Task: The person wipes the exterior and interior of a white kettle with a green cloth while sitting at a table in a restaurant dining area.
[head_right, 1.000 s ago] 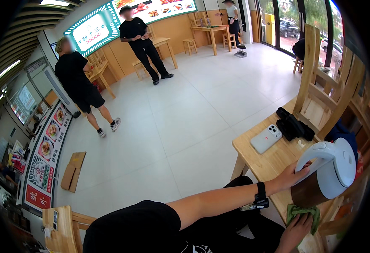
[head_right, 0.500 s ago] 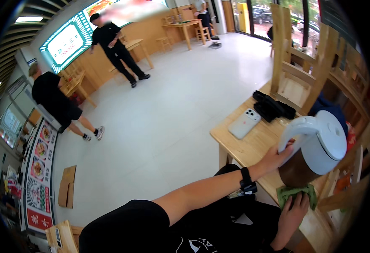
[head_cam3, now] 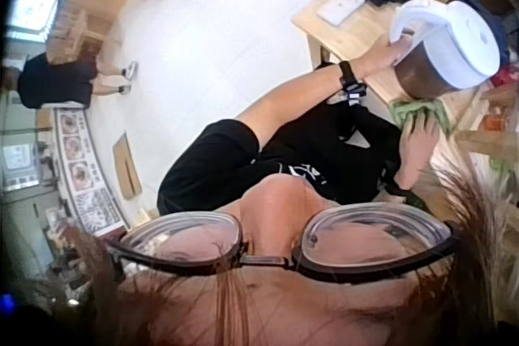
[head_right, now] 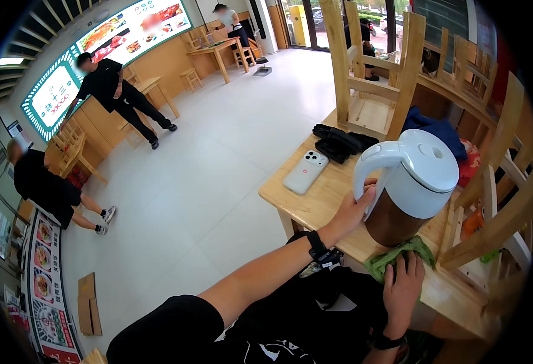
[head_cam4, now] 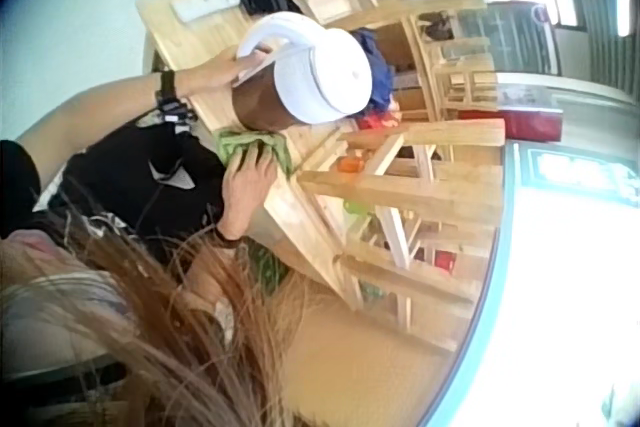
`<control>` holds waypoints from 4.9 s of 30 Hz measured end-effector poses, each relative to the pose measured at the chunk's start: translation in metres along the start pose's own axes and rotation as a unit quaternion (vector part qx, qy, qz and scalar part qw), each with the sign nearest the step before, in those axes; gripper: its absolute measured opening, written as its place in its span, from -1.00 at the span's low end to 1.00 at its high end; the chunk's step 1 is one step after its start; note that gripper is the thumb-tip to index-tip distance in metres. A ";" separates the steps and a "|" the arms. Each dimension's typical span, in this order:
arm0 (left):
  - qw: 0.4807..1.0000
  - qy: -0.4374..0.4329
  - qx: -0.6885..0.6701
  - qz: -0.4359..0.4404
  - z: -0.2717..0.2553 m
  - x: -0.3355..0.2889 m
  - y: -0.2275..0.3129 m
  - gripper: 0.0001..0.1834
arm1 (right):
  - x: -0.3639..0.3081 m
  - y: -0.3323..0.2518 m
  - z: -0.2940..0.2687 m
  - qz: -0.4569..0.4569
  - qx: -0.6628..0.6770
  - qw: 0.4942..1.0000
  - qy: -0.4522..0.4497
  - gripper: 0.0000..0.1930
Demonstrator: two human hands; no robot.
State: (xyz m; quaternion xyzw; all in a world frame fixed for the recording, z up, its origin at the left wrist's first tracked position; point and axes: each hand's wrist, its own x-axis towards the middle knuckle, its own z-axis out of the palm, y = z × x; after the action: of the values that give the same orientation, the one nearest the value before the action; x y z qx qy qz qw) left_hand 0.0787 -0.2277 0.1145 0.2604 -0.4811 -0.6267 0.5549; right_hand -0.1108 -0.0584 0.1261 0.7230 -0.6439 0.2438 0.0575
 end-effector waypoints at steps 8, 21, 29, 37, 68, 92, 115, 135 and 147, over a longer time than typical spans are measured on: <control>0.999 -0.018 0.034 0.036 -0.002 0.002 -0.005 -0.44 | -0.005 -0.004 0.004 -0.020 -0.023 0.999 0.012 -0.60; 0.995 -0.017 0.062 0.075 -0.004 -0.001 -0.003 -0.46 | -0.003 -0.001 0.012 0.006 -0.011 1.000 0.003 -0.50; 0.991 -0.008 0.094 0.098 -0.007 -0.001 -0.005 -0.43 | 0.015 0.014 0.031 0.020 -0.025 0.999 0.014 -0.43; 0.990 -0.008 0.098 0.100 -0.008 0.000 -0.007 -0.38 | 0.027 0.032 0.036 0.027 -0.002 1.000 0.011 -0.42; 0.992 -0.046 0.053 0.100 -0.008 0.000 -0.006 -0.36 | 0.029 0.027 0.040 0.058 -0.060 0.996 0.018 -0.39; 0.988 -0.042 0.108 0.105 -0.007 0.000 -0.004 -0.26 | 0.028 0.024 0.038 0.079 -0.078 0.993 0.048 -0.38; 0.994 -0.032 0.047 0.092 -0.018 0.008 -0.015 -0.37 | 0.030 0.012 0.006 0.058 0.233 0.961 0.137 -0.78; 0.992 0.046 0.086 0.074 -0.019 0.008 -0.013 -0.48 | 0.043 -0.059 0.032 -0.098 0.073 0.985 0.122 -0.70; 0.994 0.006 0.062 0.090 -0.016 0.008 -0.015 -0.41 | 0.018 -0.073 0.041 -0.111 0.073 0.989 0.059 -0.43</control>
State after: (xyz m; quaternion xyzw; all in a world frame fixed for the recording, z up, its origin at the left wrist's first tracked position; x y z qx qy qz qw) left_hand 0.0832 -0.2416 0.0963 0.2539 -0.5370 -0.5418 0.5947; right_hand -0.0288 -0.0795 0.1144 0.7765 -0.5354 0.3250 0.0691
